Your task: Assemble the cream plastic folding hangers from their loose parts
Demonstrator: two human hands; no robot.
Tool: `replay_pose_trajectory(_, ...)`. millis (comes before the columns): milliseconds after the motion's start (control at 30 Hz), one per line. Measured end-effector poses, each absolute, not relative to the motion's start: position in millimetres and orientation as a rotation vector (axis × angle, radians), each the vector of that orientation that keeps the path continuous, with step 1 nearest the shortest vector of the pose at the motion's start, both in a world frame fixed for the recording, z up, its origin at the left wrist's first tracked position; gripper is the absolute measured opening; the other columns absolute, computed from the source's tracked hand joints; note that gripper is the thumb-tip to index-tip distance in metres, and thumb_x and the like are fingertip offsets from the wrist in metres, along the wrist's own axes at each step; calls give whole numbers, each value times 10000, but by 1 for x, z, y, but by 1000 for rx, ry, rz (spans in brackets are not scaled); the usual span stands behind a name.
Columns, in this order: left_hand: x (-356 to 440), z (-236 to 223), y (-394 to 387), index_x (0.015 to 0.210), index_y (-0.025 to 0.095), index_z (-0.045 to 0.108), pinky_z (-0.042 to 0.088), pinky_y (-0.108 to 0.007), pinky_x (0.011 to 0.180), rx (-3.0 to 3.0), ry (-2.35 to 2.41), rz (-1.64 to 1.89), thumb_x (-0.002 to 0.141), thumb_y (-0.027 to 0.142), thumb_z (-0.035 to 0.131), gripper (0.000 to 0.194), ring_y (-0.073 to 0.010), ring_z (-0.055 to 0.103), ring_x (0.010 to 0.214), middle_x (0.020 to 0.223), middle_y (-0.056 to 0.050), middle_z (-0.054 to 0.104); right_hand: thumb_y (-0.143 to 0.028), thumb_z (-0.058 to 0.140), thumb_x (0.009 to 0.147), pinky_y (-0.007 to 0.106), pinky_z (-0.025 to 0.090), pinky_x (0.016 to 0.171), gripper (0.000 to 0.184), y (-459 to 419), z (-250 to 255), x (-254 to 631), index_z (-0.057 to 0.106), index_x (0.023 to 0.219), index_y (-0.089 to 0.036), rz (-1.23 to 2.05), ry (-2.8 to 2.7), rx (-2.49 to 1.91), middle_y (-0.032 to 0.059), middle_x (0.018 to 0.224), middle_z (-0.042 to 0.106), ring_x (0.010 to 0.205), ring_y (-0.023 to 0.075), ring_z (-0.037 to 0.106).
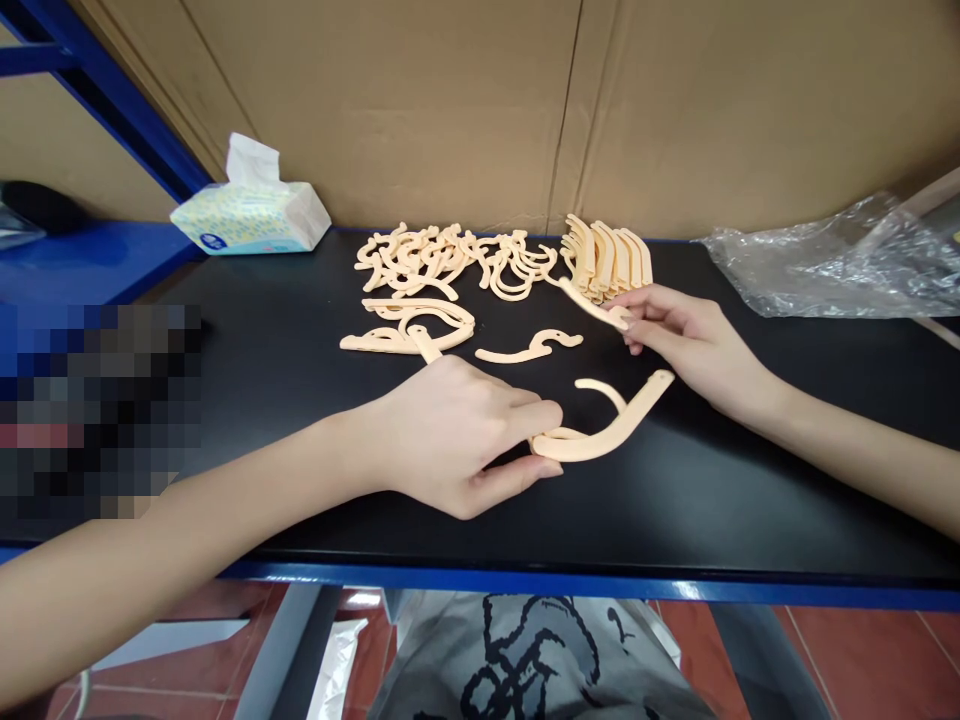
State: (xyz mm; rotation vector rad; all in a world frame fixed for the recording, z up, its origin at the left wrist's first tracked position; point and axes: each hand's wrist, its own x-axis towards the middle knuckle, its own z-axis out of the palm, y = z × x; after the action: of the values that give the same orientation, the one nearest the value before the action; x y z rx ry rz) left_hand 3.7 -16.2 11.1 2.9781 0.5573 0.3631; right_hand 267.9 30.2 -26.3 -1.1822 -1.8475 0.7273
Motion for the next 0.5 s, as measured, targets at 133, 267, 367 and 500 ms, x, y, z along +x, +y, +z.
replay_pose_trajectory(133, 7, 10, -17, 789, 172, 560, 261, -277, 482, 3016, 673, 292, 941, 321, 483, 227, -130, 533, 540, 655, 30, 588, -235, 549, 892, 263, 464, 618, 126, 26, -21, 265, 648, 968, -221, 722, -1831, -1126, -34, 652, 546, 602, 119, 543)
replay_pose_trajectory(267, 8, 6, -14, 783, 164, 553, 247, -266, 481, 3039, 737, 370, 947, 329, 487, 242, -120, 544, 537, 643, 35, 587, -275, 466, 968, 276, 462, 666, 198, 14, -18, 263, 650, 1026, -230, 494, -2127, -1043, -2, 770, 609, 692, 140, 579)
replay_pose_trajectory(367, 6, 3, -11, 768, 161, 547, 252, -257, 487, 3040, 795, 387, 954, 355, 494, 274, -114, 533, 524, 631, 35, 577, -231, 451, 978, 308, 449, 724, 210, 9, -20, 262, 639, 1071, -223, 252, -2337, -887, 36, 884, 643, 801, 169, 597)
replay_pose_trajectory(500, 5, 2, -10, 789, 161, 553, 257, -246, 494, 3037, 814, 420, 955, 358, 513, 260, -106, 516, 507, 608, 47, 554, -187, 445, 982, 335, 424, 749, 254, 9, -22, 263, 629, 1151, -227, 91, -2459, -810, 45, 929, 653, 828, 174, 589)
